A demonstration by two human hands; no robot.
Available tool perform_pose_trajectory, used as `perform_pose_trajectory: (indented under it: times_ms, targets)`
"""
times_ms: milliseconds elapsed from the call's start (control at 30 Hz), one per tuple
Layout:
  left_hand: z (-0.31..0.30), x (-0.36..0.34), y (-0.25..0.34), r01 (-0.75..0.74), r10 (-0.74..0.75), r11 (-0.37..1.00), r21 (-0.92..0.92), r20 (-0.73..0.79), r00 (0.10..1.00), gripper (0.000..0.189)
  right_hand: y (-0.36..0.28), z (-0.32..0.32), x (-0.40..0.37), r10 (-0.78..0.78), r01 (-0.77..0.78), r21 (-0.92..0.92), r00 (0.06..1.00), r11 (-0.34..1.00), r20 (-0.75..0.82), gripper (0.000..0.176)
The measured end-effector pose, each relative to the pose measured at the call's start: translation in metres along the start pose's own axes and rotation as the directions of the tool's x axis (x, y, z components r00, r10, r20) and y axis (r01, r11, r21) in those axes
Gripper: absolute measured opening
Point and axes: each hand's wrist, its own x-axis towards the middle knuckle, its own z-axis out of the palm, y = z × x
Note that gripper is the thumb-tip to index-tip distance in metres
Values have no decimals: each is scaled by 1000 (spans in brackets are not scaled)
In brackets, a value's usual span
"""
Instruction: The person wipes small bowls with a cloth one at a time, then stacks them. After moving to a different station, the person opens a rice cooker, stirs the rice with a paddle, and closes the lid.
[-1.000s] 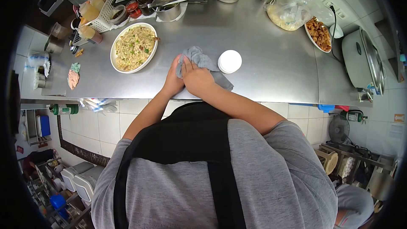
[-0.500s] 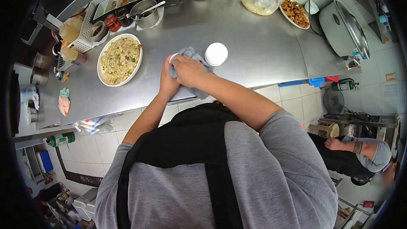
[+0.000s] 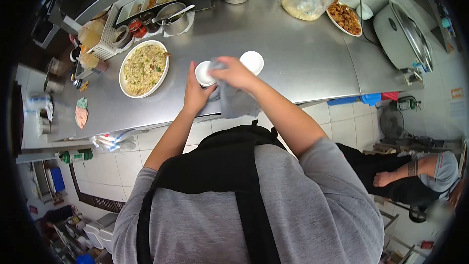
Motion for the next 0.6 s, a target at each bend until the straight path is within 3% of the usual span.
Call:
perform_pose_trajectory:
  times_ms: [33, 67, 100, 133, 167, 233, 267, 333, 367, 467, 500, 533, 567, 600]
  targets:
    - [-6, -1, 3, 10, -10, 1000, 10, -17, 1000, 103, 18, -11, -7, 17, -1, 224, 997, 975, -70, 46]
    - [-16, -1, 12, -119, 128, 974, 193, -33, 991, 106, 35, -22, -17, 53, 10, 437, 990, 899, -131, 45]
    - [-26, 0, 22, -238, 263, 897, 372, -16, 965, 109, 41, -34, -34, 140, -82, 557, 988, 826, -62, 46]
    - [-35, -1, 34, -299, 288, 830, 470, 96, 953, 76, 45, -41, -51, 219, -175, 660, 976, 730, 16, 46]
    - [-36, -5, 33, -295, 287, 826, 480, 92, 953, 76, 54, -42, -63, 246, -238, 683, 965, 690, 89, 47]
    - [-39, -1, 25, -466, 345, 742, 481, 322, 882, 35, 94, -37, -77, 286, -288, 696, 950, 658, 123, 48]
    - [-38, 0, 27, -471, 364, 723, 505, 301, 881, 23, 104, -32, -83, 343, -325, 672, 933, 666, 111, 47]
    - [-36, 0, 28, -490, 397, 704, 514, 286, 872, 14, 120, -20, -90, 266, -262, 671, 959, 694, 99, 52]
    - [-34, 1, 35, -425, 341, 755, 499, 256, 905, 13, 90, -24, -99, 364, -325, 548, 931, 771, 40, 52]
    - [-31, 6, 54, -303, 244, 839, 453, 184, 952, 14, 95, -24, -100, 92, -119, 661, 993, 740, 76, 53]
    - [-32, 8, 58, -223, 169, 860, 458, 156, 973, 14, 85, -29, -106, 88, -87, 673, 996, 735, 32, 53]
    - [-32, 11, 55, -257, 201, 858, 446, 168, 965, 14, 61, -35, -114, 122, -106, 558, 992, 823, 9, 52]
    - [-33, 14, 49, -113, 90, 951, 287, 91, 992, 16, 44, -39, -119, 154, -132, 428, 988, 894, -17, 51]
    - [-32, 18, 47, 34, -38, 994, 107, 35, 999, 19, 39, -36, -119, -63, 104, 337, 989, 936, -131, 50]
